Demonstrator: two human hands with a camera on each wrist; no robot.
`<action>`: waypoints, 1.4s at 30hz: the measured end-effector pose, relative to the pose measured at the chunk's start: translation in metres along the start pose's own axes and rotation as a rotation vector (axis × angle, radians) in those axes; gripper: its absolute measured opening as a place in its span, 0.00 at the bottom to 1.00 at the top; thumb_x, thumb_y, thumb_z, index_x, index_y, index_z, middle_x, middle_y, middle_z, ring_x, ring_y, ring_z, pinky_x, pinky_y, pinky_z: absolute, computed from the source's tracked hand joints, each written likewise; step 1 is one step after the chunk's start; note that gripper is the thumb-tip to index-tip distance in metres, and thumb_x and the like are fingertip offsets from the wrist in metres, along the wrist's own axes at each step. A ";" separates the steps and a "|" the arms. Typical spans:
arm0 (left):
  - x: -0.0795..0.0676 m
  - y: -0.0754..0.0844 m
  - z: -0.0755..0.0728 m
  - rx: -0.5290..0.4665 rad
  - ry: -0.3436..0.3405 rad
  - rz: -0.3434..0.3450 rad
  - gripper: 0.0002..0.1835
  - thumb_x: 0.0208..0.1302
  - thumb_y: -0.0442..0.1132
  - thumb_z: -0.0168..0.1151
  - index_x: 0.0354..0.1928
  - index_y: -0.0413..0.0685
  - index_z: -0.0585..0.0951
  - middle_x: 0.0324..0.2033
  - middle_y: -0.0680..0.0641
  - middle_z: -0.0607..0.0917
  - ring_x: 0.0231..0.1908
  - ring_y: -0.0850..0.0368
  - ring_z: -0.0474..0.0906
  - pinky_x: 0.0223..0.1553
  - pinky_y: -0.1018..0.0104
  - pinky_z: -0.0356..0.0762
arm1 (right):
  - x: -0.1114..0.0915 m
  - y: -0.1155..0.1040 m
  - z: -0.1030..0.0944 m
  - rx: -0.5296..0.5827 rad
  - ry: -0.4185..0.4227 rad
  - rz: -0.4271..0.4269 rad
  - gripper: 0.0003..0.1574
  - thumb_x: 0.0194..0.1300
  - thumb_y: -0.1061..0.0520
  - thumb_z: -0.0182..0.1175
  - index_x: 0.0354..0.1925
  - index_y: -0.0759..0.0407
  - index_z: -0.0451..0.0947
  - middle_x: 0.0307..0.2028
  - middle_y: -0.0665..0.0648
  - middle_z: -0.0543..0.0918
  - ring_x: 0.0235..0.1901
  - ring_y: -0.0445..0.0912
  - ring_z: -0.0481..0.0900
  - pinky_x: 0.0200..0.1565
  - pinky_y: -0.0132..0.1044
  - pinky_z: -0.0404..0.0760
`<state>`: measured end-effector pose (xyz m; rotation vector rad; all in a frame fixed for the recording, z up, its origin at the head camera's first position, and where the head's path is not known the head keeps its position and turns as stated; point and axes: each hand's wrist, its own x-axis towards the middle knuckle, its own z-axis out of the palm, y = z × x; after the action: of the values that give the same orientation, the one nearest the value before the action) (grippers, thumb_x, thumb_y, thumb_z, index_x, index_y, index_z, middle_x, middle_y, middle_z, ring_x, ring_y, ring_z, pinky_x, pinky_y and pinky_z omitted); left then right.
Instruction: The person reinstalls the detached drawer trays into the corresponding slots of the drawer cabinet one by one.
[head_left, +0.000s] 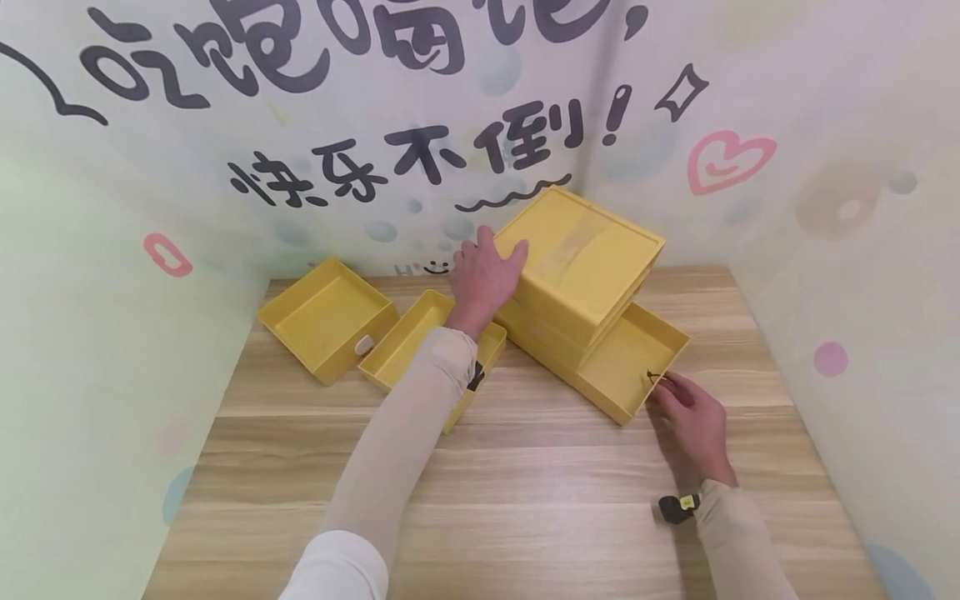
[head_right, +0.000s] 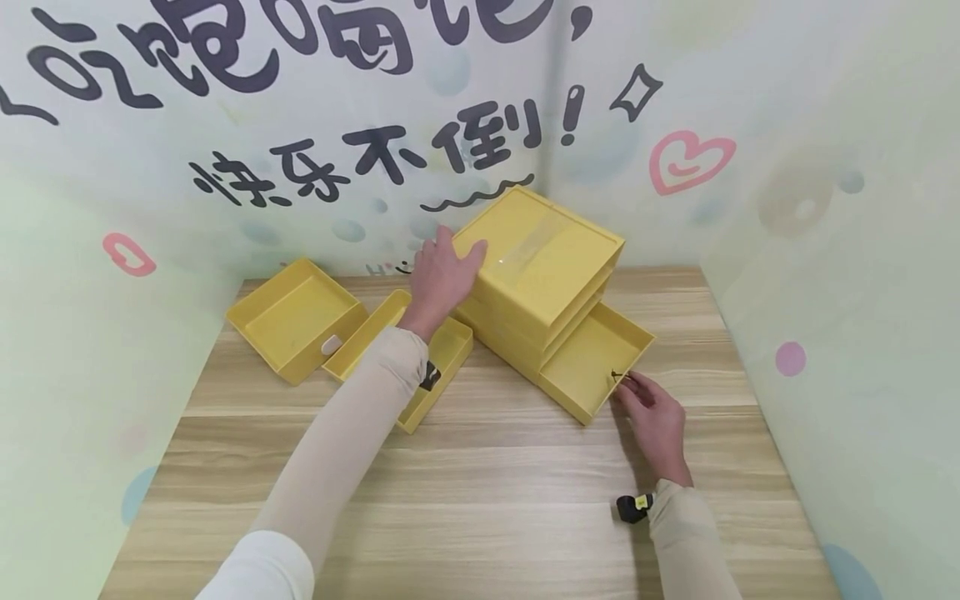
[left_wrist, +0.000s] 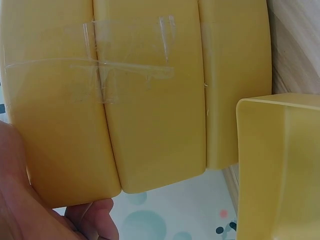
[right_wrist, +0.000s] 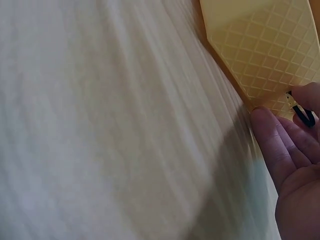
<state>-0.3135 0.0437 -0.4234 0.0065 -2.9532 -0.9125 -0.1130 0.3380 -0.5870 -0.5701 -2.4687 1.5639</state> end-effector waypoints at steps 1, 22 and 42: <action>0.000 0.000 0.000 0.000 0.001 -0.001 0.37 0.68 0.73 0.46 0.65 0.54 0.66 0.50 0.41 0.78 0.50 0.43 0.74 0.51 0.48 0.75 | 0.001 -0.001 0.001 -0.003 -0.005 -0.001 0.31 0.71 0.45 0.63 0.66 0.58 0.77 0.59 0.66 0.84 0.40 0.21 0.81 0.42 0.19 0.82; 0.001 -0.002 0.000 -0.016 0.011 -0.004 0.37 0.68 0.73 0.46 0.66 0.54 0.66 0.50 0.41 0.78 0.51 0.43 0.74 0.52 0.48 0.75 | 0.015 -0.010 0.016 0.053 -0.033 -0.009 0.31 0.73 0.48 0.62 0.68 0.61 0.74 0.59 0.69 0.83 0.39 0.23 0.83 0.43 0.22 0.84; 0.000 -0.003 0.002 -0.033 0.030 0.009 0.35 0.68 0.71 0.48 0.62 0.53 0.68 0.49 0.41 0.78 0.50 0.42 0.74 0.49 0.48 0.76 | 0.022 -0.015 0.024 0.107 -0.095 0.008 0.34 0.71 0.50 0.65 0.69 0.62 0.72 0.58 0.68 0.84 0.39 0.26 0.85 0.42 0.28 0.87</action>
<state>-0.3132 0.0421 -0.4271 0.0054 -2.9076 -0.9510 -0.1448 0.3211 -0.5854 -0.5006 -2.4335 1.7515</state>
